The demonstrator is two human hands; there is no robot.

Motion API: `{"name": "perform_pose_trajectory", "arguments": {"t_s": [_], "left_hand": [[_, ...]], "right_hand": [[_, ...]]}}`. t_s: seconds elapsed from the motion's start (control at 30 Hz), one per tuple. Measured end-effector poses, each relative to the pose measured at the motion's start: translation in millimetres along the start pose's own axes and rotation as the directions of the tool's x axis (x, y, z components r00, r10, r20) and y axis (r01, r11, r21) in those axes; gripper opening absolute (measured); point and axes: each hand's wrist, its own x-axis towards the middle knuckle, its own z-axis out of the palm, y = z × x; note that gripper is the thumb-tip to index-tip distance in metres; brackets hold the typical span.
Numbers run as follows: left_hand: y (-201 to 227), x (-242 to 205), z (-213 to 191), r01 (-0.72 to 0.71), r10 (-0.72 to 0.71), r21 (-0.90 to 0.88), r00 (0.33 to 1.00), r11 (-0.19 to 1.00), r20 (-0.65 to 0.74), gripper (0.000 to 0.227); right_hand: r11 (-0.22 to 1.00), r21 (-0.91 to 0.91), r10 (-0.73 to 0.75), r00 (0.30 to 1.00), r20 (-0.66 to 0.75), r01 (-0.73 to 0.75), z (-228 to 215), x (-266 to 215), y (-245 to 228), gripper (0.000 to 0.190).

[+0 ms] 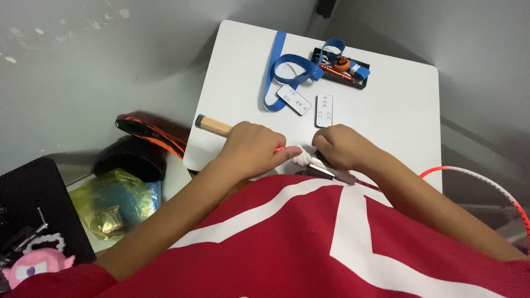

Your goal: Repairing a badminton racket by applying a frame protector.

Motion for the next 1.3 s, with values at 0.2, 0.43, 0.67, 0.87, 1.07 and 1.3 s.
{"name": "perform_pose_trajectory", "arguments": {"t_s": [0.2, 0.43, 0.67, 0.87, 1.07, 1.3], "left_hand": [[-4, 0, 5, -0.046, 0.045, -0.009, 0.995, 0.999, -0.093, 0.059], [1, -2, 5, 0.012, -0.012, 0.035, 1.0, 0.999, -0.011, 0.06], [-7, -13, 20, -0.045, 0.042, -0.014, 0.983, 0.999, -0.18, 0.058], [-3, -11, 18, -0.051, 0.049, -0.008, 0.979, 0.999, -0.198, 0.058], [-1, -14, 22, -0.018, 0.019, 0.006, 0.972, 1.0, -0.236, 0.061], [3, -9, 22, 0.05, -0.042, 0.037, 0.98, 0.998, -0.193, 0.062]], "right_hand": [[0.926, -0.345, 0.095, 0.978, -0.185, -0.155, -22, -27, -39, 0.039], [0.886, -0.426, 0.14, 0.981, -0.133, -0.184, -23, -25, -43, 0.042], [0.818, -0.533, -0.396, 0.884, -0.248, 0.216, -20, -12, -19, 0.028], [0.8, -0.255, -0.599, 0.747, -0.288, 0.543, -4, 31, 1, 0.037], [0.722, 0.282, -0.583, 0.775, -0.244, 0.631, 7, 45, -2, 0.027], [0.753, 0.456, -0.512, 0.858, -0.047, 0.474, 13, 60, 8, 0.029]]}}
